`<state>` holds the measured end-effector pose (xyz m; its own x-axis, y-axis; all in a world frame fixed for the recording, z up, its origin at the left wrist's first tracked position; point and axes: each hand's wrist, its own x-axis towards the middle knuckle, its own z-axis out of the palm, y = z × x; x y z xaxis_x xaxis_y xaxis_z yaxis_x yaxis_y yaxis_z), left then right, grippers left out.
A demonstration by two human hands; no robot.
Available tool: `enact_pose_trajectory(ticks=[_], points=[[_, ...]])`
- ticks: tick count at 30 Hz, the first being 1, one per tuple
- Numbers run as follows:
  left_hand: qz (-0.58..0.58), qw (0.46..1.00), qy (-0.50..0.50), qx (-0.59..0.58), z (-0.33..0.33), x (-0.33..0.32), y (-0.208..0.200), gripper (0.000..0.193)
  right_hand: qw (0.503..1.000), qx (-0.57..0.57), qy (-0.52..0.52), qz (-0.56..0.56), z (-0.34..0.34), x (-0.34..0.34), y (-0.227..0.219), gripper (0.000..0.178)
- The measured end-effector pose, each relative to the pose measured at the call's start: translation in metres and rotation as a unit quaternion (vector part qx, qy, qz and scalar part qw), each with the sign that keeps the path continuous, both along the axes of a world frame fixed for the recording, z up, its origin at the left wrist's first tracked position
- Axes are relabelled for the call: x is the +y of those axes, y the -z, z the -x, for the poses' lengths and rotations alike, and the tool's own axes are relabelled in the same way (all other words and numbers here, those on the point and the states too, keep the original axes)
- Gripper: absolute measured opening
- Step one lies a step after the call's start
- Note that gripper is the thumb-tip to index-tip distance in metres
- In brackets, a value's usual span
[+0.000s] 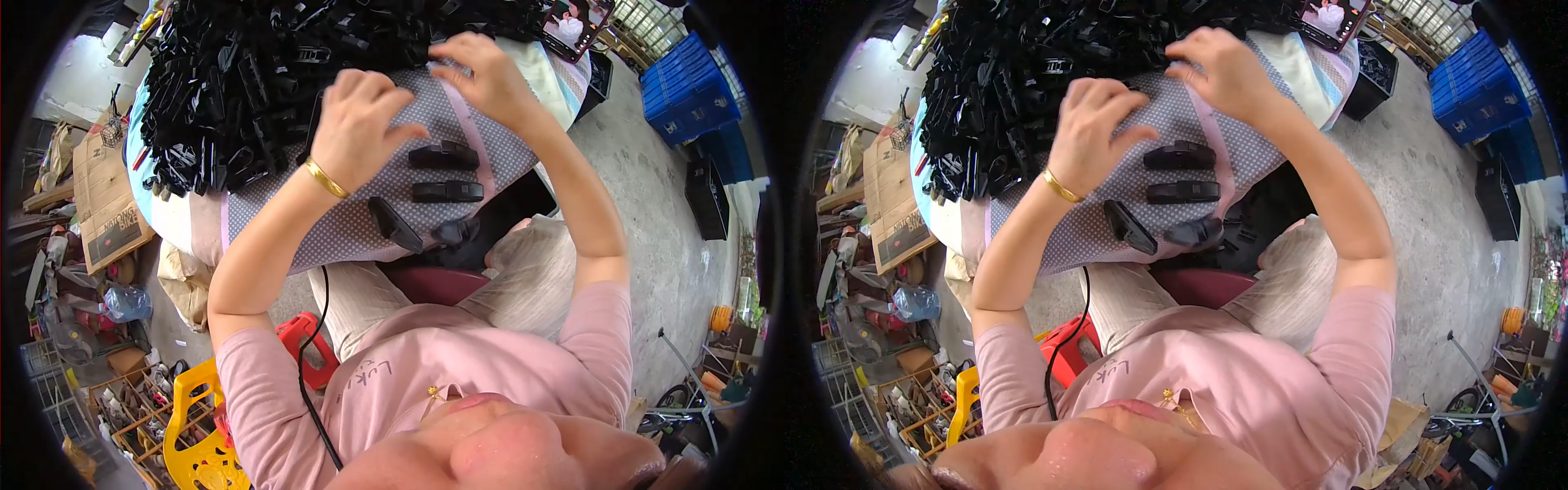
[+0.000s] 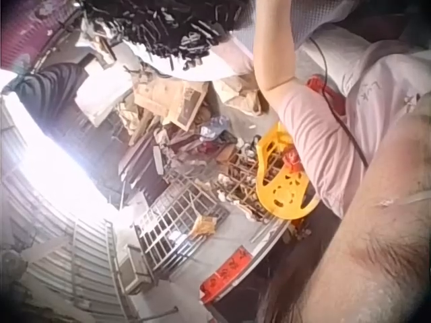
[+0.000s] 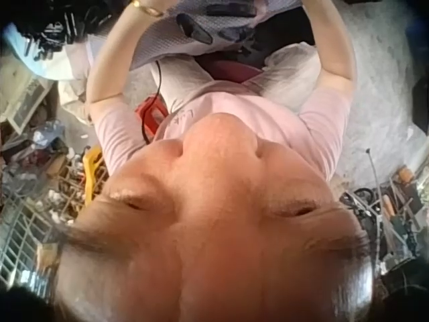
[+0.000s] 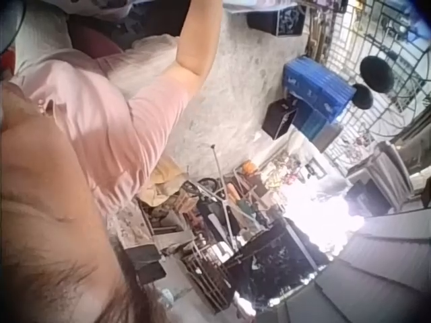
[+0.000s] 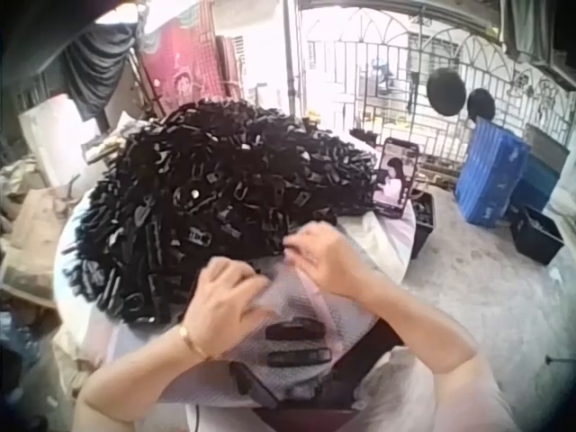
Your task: Assembling small black plastic components by hand on a workbench.
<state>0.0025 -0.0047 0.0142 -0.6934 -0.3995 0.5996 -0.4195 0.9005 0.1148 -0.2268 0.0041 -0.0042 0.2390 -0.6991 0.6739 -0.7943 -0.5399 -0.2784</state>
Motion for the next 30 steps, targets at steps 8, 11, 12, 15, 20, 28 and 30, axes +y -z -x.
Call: enact_pose_trajectory(ticks=[8,11,12,15,20,28,30], points=[[0.046,0.990,-0.113,-0.067,-0.007,-0.011,0.009,0.027,0.990,0.112,0.088,-0.017,0.010,-0.031,0.017,0.027],[-0.021,0.999,0.029,-0.018,-0.003,-0.005,0.010,0.030,0.995,0.076,0.046,-0.048,0.010,-0.025,0.011,0.024],[-0.021,0.999,0.031,-0.017,-0.001,-0.001,0.012,0.030,0.997,0.056,0.008,-0.058,0.010,-0.024,0.009,0.022],[-0.091,0.992,0.086,-0.030,-0.001,0.004,0.015,0.021,0.984,-0.036,-0.013,-0.176,0.003,-0.008,0.000,0.019],[-0.104,0.989,0.005,-0.106,-0.002,0.005,0.007,0.019,0.958,-0.120,-0.068,-0.252,0.001,0.019,-0.008,0.019],[-0.089,0.996,-0.021,0.023,-0.005,-0.016,0.017,0.011,0.929,-0.105,-0.099,-0.340,-0.003,0.047,-0.016,0.019],[-0.102,0.995,-0.014,-0.011,-0.007,-0.010,0.008,0.014,0.959,-0.010,-0.107,-0.261,0.004,0.047,-0.012,0.020]])
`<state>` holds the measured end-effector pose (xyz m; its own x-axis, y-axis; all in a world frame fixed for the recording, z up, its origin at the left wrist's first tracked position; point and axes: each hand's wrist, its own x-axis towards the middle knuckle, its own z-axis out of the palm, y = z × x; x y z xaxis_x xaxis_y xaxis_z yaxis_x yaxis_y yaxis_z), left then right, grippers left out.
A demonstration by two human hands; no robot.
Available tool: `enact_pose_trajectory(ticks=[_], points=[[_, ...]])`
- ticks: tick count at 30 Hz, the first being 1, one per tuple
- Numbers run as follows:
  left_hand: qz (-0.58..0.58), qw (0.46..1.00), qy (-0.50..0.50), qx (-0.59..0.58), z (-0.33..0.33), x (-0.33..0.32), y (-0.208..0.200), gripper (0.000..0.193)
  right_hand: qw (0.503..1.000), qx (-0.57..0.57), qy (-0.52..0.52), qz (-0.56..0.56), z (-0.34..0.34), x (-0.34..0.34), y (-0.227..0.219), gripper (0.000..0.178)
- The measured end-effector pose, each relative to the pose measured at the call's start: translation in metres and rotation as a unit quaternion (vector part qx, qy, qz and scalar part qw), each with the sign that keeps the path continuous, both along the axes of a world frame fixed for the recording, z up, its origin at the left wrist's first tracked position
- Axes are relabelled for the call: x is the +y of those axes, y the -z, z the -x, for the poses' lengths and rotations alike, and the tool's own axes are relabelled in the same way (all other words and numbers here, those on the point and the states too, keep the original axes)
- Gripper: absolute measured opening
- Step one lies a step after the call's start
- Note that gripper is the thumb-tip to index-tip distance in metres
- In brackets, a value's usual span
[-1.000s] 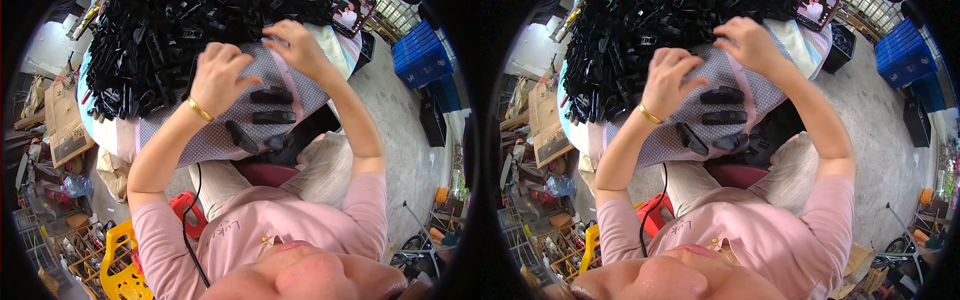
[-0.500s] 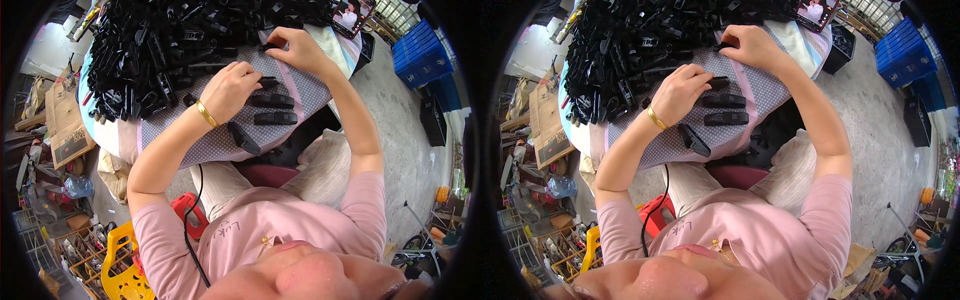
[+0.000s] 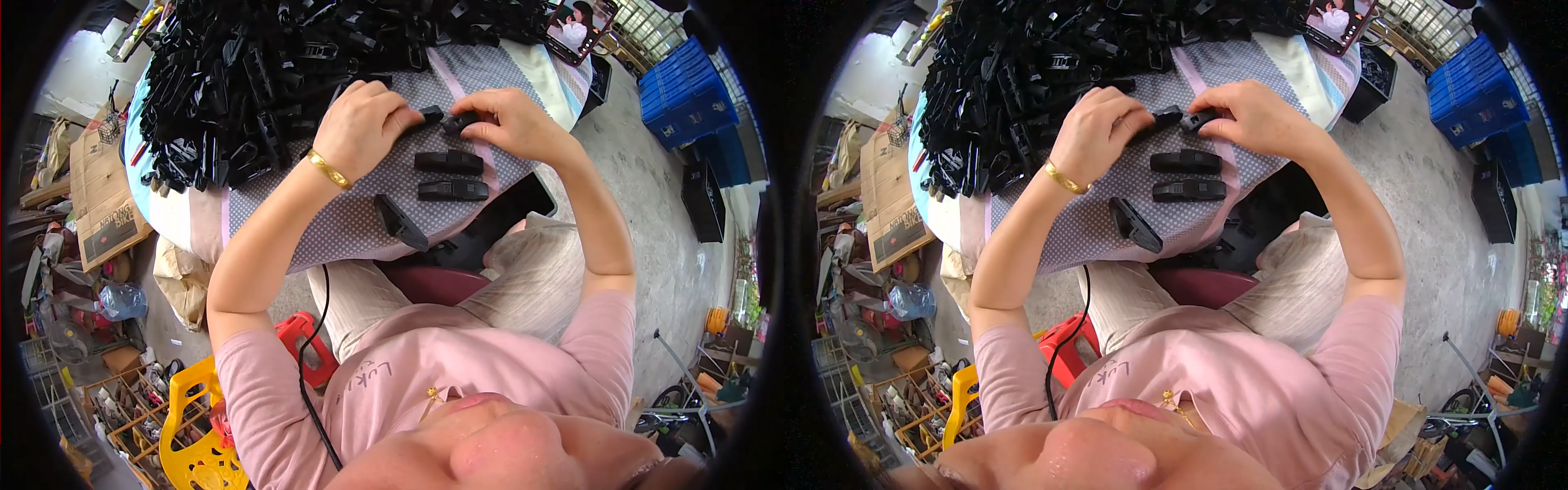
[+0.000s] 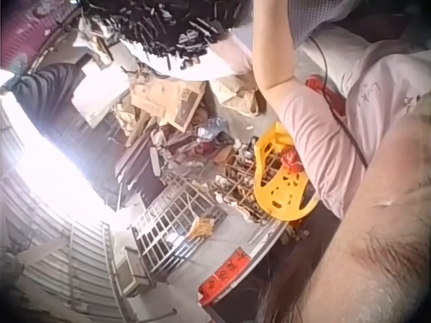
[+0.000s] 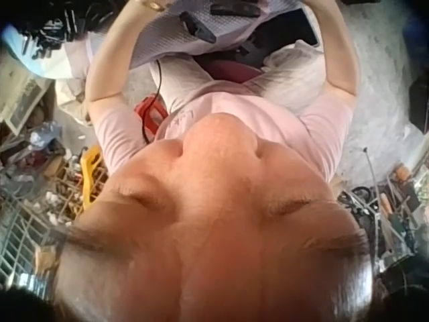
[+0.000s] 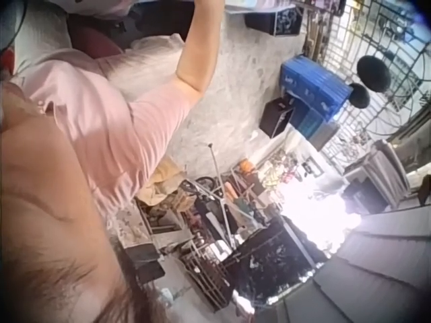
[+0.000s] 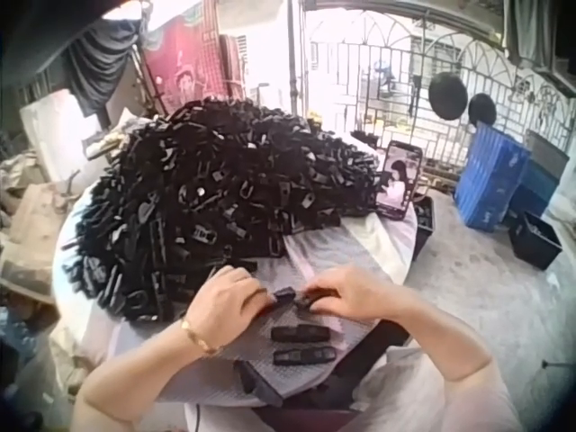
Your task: Assembling small black plastic components by hand on a workbench.
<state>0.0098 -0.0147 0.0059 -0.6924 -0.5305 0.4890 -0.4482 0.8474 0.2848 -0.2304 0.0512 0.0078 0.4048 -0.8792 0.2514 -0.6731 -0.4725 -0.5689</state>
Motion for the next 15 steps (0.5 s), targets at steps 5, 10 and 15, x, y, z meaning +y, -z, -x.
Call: enact_pose_trajectory(ticks=[5,10,15], points=[[-0.025,0.998,0.015,-0.058,-0.002,0.009,-0.002,0.024,0.994,-0.001,0.059,0.089,-0.002,0.004,-0.008,0.025],[-0.079,0.995,0.032,-0.044,-0.001,0.013,-0.004,0.026,0.996,-0.040,0.020,0.077,-0.014,0.004,-0.001,0.027],[-0.129,0.991,-0.025,-0.036,-0.003,0.012,-0.007,0.021,0.988,0.069,0.007,0.139,-0.005,0.003,-0.007,0.027]])
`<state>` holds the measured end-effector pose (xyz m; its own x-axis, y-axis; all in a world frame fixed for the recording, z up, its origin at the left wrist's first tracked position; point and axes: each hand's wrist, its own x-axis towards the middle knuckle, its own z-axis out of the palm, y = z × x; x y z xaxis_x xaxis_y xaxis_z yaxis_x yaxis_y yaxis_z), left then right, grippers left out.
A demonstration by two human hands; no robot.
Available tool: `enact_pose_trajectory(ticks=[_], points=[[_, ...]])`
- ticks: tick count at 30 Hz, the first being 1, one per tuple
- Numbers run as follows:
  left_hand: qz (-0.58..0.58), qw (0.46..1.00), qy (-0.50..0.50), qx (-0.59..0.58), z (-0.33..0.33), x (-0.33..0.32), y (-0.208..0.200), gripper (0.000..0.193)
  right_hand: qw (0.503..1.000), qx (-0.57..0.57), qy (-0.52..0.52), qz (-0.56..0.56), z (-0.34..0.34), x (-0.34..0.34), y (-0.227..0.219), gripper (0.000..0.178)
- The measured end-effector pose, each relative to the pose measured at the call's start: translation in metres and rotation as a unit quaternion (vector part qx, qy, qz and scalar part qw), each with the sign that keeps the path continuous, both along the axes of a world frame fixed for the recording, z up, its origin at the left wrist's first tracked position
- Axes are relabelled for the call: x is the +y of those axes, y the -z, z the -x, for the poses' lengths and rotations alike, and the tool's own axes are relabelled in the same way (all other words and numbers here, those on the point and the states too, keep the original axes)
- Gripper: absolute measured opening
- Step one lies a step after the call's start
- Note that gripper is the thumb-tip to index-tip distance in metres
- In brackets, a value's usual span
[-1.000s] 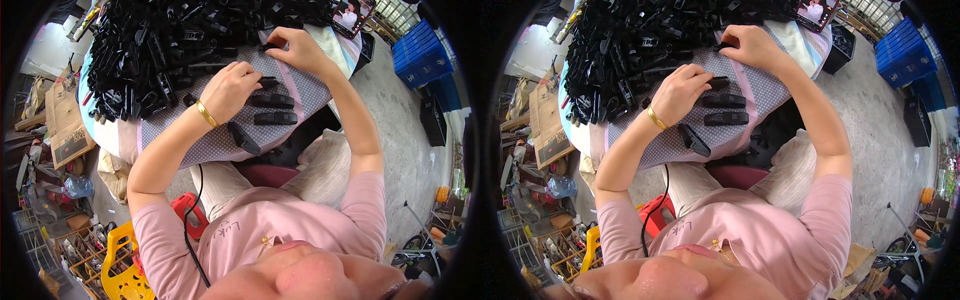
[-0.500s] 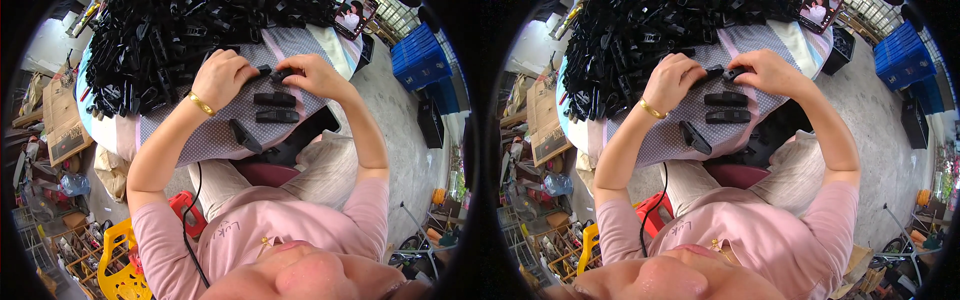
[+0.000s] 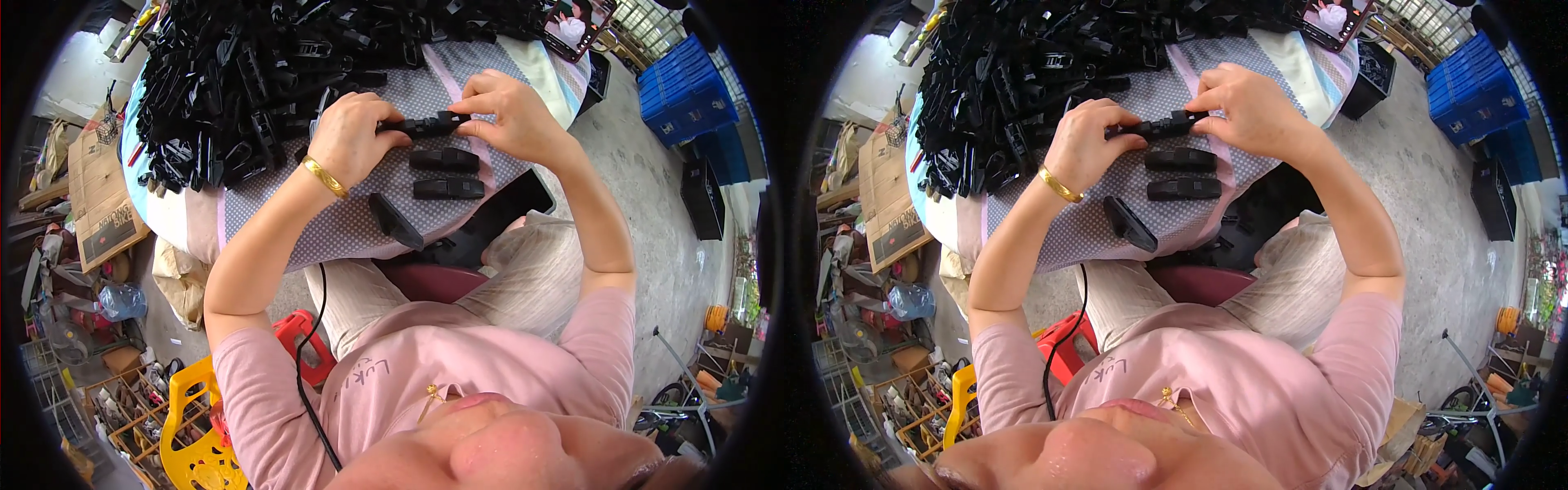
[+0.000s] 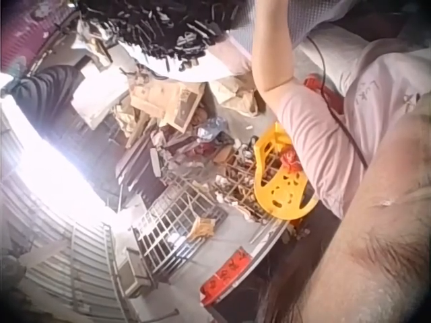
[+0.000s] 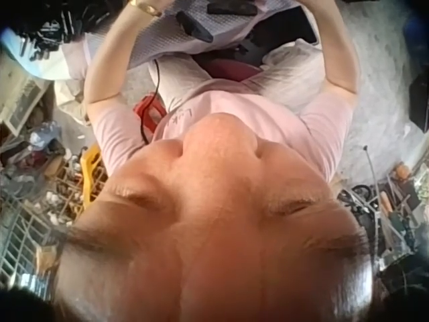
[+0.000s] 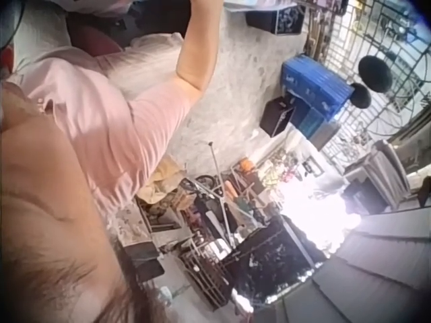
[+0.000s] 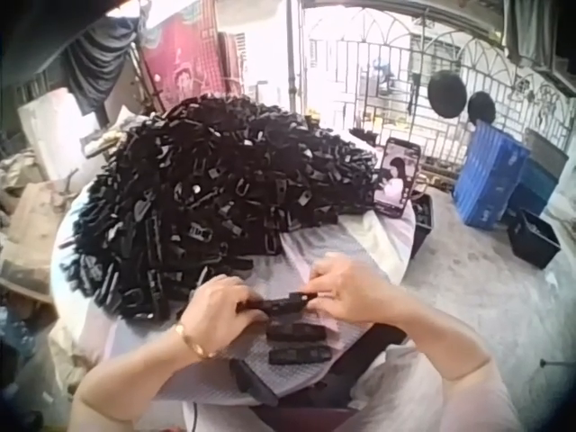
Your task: Assembling small black plastic components by hand on a workbench.
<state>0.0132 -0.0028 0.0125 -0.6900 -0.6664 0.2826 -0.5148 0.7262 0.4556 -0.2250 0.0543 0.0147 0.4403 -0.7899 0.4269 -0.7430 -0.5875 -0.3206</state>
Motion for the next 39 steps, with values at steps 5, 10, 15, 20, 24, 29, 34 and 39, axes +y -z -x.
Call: enact_pose_trajectory(ticks=[5,10,15,20,24,29,34,39], points=[[0.008,1.000,0.026,0.010,0.006,-0.003,0.001,0.017,1.000,-0.021,-0.014,0.010,-0.007,-0.003,0.004,0.024],[0.066,0.996,0.043,0.029,0.008,0.003,0.006,0.014,0.999,-0.036,-0.023,0.011,-0.019,-0.006,0.008,0.024],[0.119,0.990,0.073,-0.016,0.000,0.002,-0.009,0.031,0.934,-0.132,-0.048,-0.329,-0.006,-0.022,-0.002,0.021],[0.140,0.967,-0.131,-0.170,-0.026,-0.005,-0.040,0.055,0.958,0.037,0.198,0.202,0.043,-0.066,0.020,0.030],[0.082,0.979,-0.107,-0.152,-0.020,-0.001,-0.034,0.040,0.937,0.131,0.208,0.250,0.056,-0.085,0.034,0.032],[0.140,0.989,-0.005,-0.044,-0.011,-0.006,-0.012,0.038,0.958,0.109,0.175,0.202,0.046,-0.084,0.022,0.027],[0.115,0.990,-0.085,-0.010,-0.019,-0.009,-0.026,0.035,0.964,0.071,0.176,0.184,0.034,-0.066,0.017,0.020],[0.022,0.986,-0.124,-0.110,-0.016,-0.007,-0.022,0.031,0.980,0.074,0.049,0.180,0.005,-0.032,0.008,0.024]])
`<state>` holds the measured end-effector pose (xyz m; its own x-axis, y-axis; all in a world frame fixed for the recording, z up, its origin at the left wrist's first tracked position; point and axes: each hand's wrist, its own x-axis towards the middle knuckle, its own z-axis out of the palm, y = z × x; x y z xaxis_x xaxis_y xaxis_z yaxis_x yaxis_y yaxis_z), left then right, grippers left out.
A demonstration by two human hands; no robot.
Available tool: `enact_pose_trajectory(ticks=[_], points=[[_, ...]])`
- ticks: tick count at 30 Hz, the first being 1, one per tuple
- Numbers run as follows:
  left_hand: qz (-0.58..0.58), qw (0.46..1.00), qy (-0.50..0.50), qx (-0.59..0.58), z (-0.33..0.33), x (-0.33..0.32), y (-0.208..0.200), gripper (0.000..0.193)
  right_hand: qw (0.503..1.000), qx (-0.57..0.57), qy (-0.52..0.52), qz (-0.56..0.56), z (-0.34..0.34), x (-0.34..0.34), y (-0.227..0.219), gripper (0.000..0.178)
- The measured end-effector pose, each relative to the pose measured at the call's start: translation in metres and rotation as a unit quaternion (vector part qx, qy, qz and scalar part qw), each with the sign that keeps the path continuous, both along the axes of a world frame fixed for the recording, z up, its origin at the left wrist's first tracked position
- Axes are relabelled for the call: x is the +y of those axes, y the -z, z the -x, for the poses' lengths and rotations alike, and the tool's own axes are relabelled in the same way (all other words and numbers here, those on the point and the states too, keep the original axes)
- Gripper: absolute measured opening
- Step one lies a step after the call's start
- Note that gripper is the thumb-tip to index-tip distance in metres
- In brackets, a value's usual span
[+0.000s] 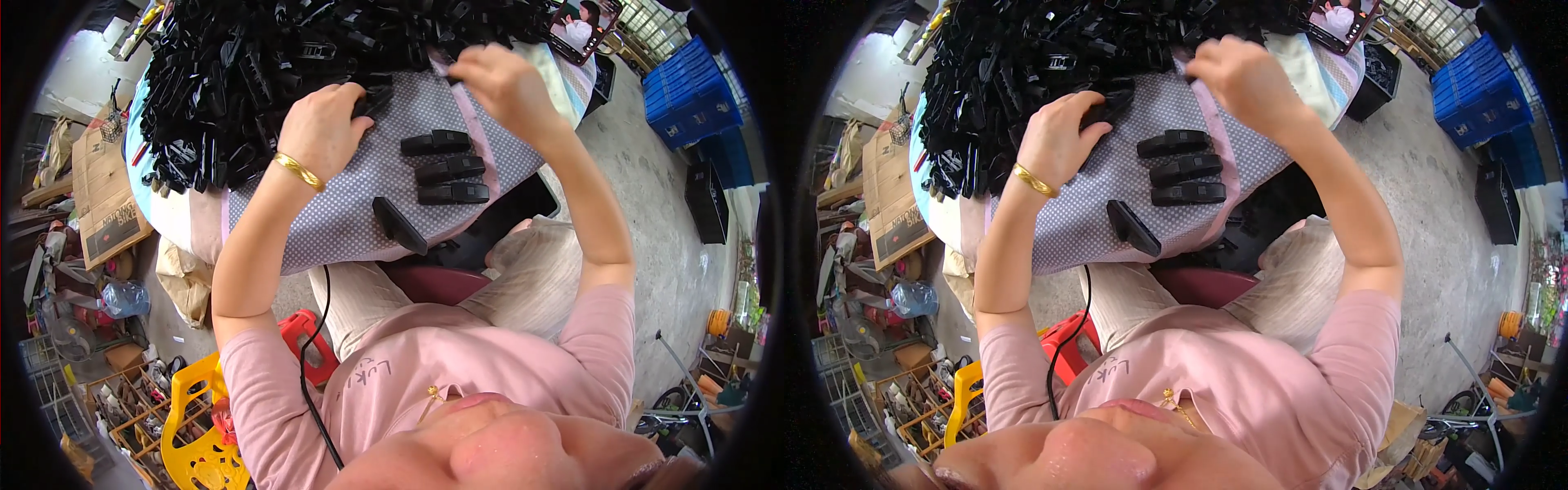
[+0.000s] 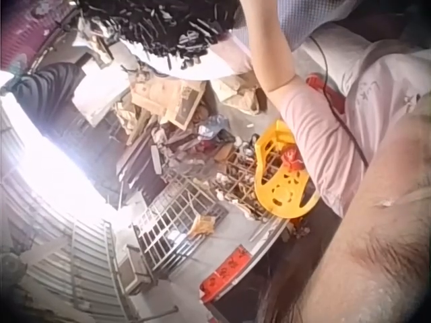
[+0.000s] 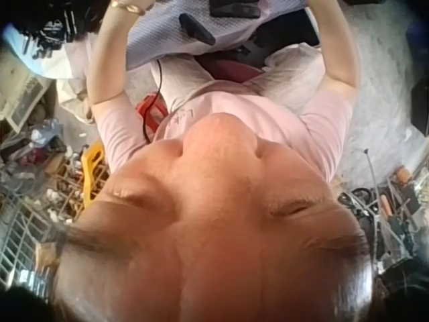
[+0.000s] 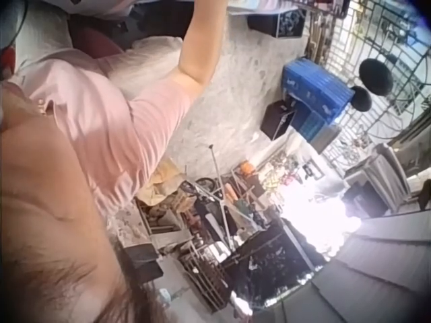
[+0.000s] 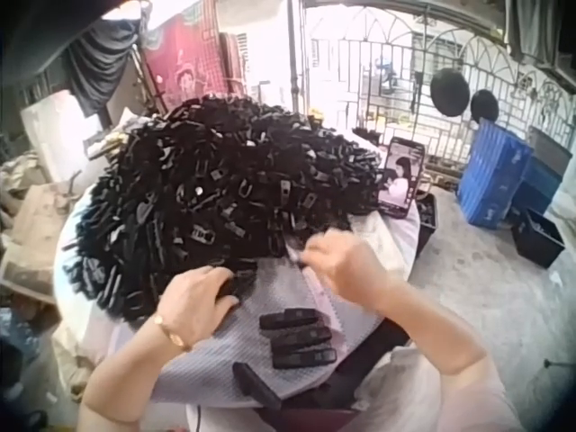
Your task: Assembling small black plastic components by hand on a workbench.
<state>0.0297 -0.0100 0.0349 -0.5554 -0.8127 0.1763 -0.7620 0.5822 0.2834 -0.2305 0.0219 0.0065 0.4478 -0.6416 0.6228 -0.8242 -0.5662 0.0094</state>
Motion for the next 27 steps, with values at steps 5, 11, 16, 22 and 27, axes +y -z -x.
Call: enact_pose_trajectory(ticks=[5,11,16,22,27], points=[[0.076,0.977,0.162,0.115,0.013,0.006,0.012,0.032,0.992,-0.060,-0.006,-0.111,-0.008,0.021,0.003,0.026],[0.050,0.979,0.164,0.109,0.019,0.003,0.030,0.026,0.968,-0.193,0.012,-0.163,-0.006,0.020,0.006,0.031],[0.057,0.981,0.141,0.124,0.019,0.001,0.031,0.022,0.966,-0.194,-0.054,-0.161,-0.020,0.028,0.001,0.027],[0.060,0.984,0.124,0.112,0.017,-0.001,0.027,0.017,0.979,-0.124,-0.061,-0.153,-0.011,0.018,0.002,0.024],[0.061,0.983,0.134,0.114,0.025,0.002,0.026,0.016,0.960,-0.183,-0.134,-0.164,-0.020,0.009,0.013,0.025]])
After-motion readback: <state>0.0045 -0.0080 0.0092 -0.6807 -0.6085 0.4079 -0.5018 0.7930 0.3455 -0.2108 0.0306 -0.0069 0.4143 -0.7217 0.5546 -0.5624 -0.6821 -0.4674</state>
